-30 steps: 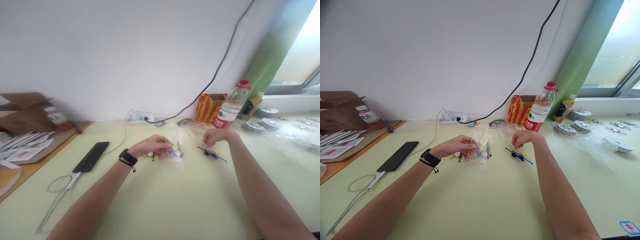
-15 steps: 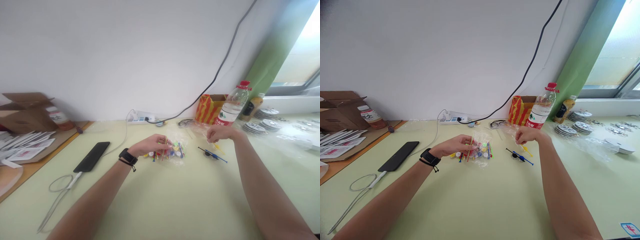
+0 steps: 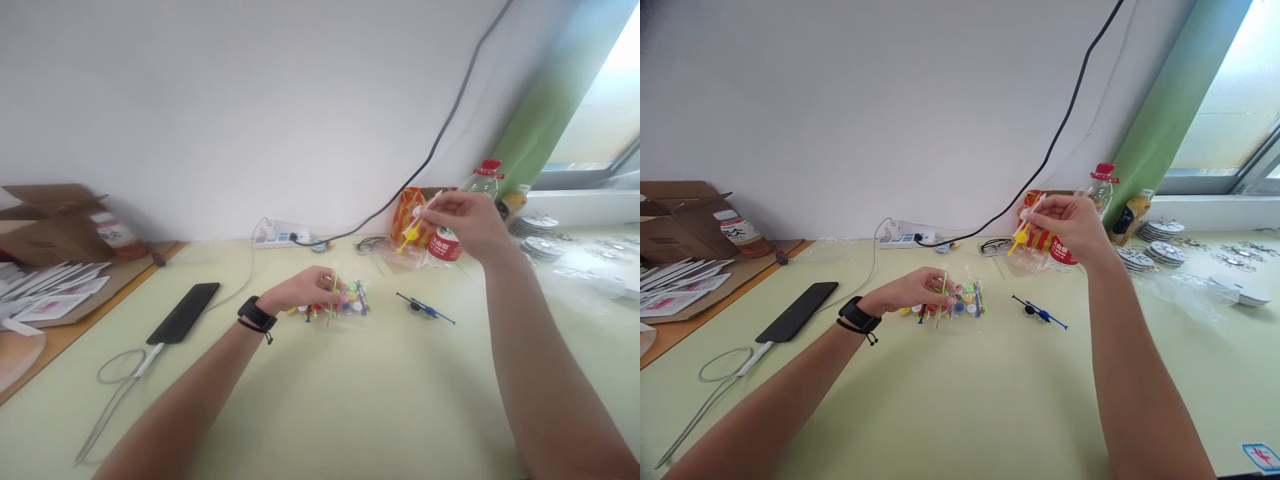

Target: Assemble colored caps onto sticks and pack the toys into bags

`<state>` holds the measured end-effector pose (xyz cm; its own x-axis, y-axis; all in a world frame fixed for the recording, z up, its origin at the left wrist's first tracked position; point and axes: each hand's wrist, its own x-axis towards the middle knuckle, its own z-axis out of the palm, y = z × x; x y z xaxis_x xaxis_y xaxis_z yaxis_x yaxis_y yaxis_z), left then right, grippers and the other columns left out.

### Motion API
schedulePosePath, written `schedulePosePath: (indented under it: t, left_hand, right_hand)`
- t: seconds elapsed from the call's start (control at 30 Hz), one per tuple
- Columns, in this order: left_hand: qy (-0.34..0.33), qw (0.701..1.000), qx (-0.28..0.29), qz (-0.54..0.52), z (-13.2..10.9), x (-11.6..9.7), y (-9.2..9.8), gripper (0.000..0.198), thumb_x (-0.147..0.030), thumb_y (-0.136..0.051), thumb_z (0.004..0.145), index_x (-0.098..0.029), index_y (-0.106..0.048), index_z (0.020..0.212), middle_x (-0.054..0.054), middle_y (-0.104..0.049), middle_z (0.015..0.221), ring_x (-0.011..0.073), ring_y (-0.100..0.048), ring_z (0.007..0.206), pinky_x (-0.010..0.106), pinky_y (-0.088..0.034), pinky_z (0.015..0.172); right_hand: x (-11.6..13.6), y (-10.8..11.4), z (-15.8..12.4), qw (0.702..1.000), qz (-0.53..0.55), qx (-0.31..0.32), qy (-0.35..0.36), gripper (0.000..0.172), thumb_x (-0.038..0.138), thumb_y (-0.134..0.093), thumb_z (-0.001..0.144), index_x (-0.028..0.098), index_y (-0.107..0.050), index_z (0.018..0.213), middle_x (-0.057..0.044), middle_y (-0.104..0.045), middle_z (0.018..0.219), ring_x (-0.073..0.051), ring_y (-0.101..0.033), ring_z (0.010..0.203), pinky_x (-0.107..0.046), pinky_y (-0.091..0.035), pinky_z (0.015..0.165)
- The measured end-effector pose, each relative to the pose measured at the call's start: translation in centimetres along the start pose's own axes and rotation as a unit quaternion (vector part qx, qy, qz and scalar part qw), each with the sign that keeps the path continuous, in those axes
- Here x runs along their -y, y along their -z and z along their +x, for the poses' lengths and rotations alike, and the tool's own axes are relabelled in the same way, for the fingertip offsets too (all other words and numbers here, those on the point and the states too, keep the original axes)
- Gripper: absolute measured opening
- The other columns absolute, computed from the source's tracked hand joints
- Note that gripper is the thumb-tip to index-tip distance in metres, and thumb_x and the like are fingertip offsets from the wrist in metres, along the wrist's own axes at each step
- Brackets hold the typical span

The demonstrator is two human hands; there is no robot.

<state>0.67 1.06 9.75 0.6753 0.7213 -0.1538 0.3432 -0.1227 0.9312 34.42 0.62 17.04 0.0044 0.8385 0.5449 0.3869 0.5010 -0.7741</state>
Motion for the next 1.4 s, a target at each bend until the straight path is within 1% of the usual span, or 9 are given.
schedulePosePath:
  t: [0.07, 0.13, 0.3, 0.43, 0.67, 0.87, 1.03, 1.17, 1.4]
  left_hand:
    - [0.006, 1.0, 0.003, 0.002, 0.0, 0.0, -0.1, 0.048, -0.052, -0.085, 0.077, -0.016, -0.071, 0.106, 0.01, -0.078, 0.093, 0.0181, -0.071, 0.075, 0.026, -0.053, 0.063]
    - [0.01, 1.0, 0.001, 0.006, 0.1, 0.0, -0.2, 0.055, -0.053, -0.085, 0.076, -0.016, -0.071, 0.115, 0.011, -0.078, 0.098, 0.0189, -0.072, 0.077, 0.028, -0.054, 0.065]
    - [-0.003, 1.0, 0.012, 0.022, 0.2, -0.4, -0.4, 0.061, -0.054, -0.084, 0.076, -0.017, -0.071, 0.123, 0.012, -0.078, 0.101, 0.0235, -0.074, 0.086, 0.029, -0.054, 0.068]
    - [-0.019, 0.999, 0.016, 0.021, 0.1, -0.7, -0.5, 0.064, -0.052, -0.084, 0.078, -0.022, -0.068, 0.132, 0.011, -0.078, 0.112, 0.0224, -0.074, 0.088, 0.029, -0.054, 0.071]
    - [-0.036, 0.999, -0.002, 0.041, 0.1, -0.7, -0.5, 0.061, -0.052, -0.083, 0.078, -0.022, -0.07, 0.129, 0.01, -0.078, 0.109, 0.0238, -0.074, 0.091, 0.03, -0.056, 0.074]
    - [-0.07, 0.995, -0.005, 0.064, 0.3, -0.5, -0.6, 0.05, -0.05, -0.081, 0.081, -0.019, -0.074, 0.121, 0.009, -0.078, 0.101, 0.0215, -0.072, 0.083, 0.03, -0.056, 0.07]
    - [-0.06, 0.996, -0.015, 0.071, 0.5, 0.1, -0.4, 0.047, -0.046, -0.081, 0.082, -0.018, -0.074, 0.12, 0.011, -0.077, 0.108, 0.0226, -0.073, 0.088, 0.033, -0.058, 0.076]
    - [-0.061, 0.995, -0.012, 0.078, 0.7, 0.6, -0.2, 0.045, -0.045, -0.08, 0.082, -0.02, -0.074, 0.119, 0.009, -0.077, 0.109, 0.0232, -0.073, 0.093, 0.034, -0.06, 0.081]
    - [-0.065, 0.996, -0.02, 0.053, 0.8, 0.9, -0.4, 0.024, -0.04, -0.08, 0.082, -0.018, -0.076, 0.092, 0.008, -0.079, 0.097, 0.0221, -0.074, 0.087, 0.031, -0.059, 0.074]
  right_hand:
    - [1.5, -1.2, -0.1, 0.998, 0.046, -0.029, 0.034, 0.036, 0.055, -0.087, 0.072, 0.024, -0.073, 0.082, -0.007, -0.075, 0.085, -0.026, -0.073, 0.079, -0.045, -0.063, 0.076]
    - [2.6, -2.7, -0.4, 0.996, 0.074, -0.02, 0.048, 0.037, 0.056, -0.087, 0.073, 0.023, -0.072, 0.083, -0.007, -0.075, 0.085, -0.026, -0.073, 0.078, -0.045, -0.064, 0.075]
    - [3.8, -6.3, -1.2, 0.991, 0.113, 0.048, 0.058, 0.033, 0.053, -0.086, 0.077, 0.024, -0.071, 0.081, -0.005, -0.074, 0.087, -0.024, -0.073, 0.08, -0.043, -0.063, 0.077]
    - [3.8, -7.9, -1.6, 0.988, 0.096, 0.108, 0.052, 0.032, 0.052, -0.083, 0.08, 0.023, -0.072, 0.084, -0.005, -0.074, 0.087, -0.024, -0.073, 0.084, -0.041, -0.062, 0.082]
    - [4.2, -7.3, -1.6, 0.974, 0.082, 0.206, 0.036, 0.039, 0.059, -0.081, 0.079, 0.021, -0.072, 0.086, -0.007, -0.075, 0.086, -0.025, -0.074, 0.082, -0.041, -0.063, 0.078]
    - [3.8, -7.4, -1.5, 0.963, 0.067, 0.262, -0.006, 0.039, 0.056, -0.083, 0.077, 0.02, -0.071, 0.083, -0.008, -0.076, 0.086, -0.025, -0.075, 0.082, -0.04, -0.063, 0.077]
    - [3.4, -7.7, -1.5, 0.959, 0.023, 0.28, -0.021, 0.033, 0.049, -0.082, 0.079, 0.019, -0.068, 0.08, -0.007, -0.075, 0.08, -0.023, -0.074, 0.076, -0.035, -0.06, 0.073]
    - [3.4, -7.4, -1.6, 0.959, -0.029, 0.28, -0.017, 0.025, 0.041, -0.075, 0.085, 0.018, -0.067, 0.079, -0.004, -0.072, 0.073, -0.018, -0.07, 0.067, -0.027, -0.054, 0.062]
    - [3.6, -7.6, -1.7, 0.968, -0.053, 0.244, -0.006, 0.016, 0.028, -0.066, 0.086, 0.018, -0.065, 0.074, -0.004, -0.07, 0.072, -0.016, -0.067, 0.065, -0.023, -0.047, 0.053]
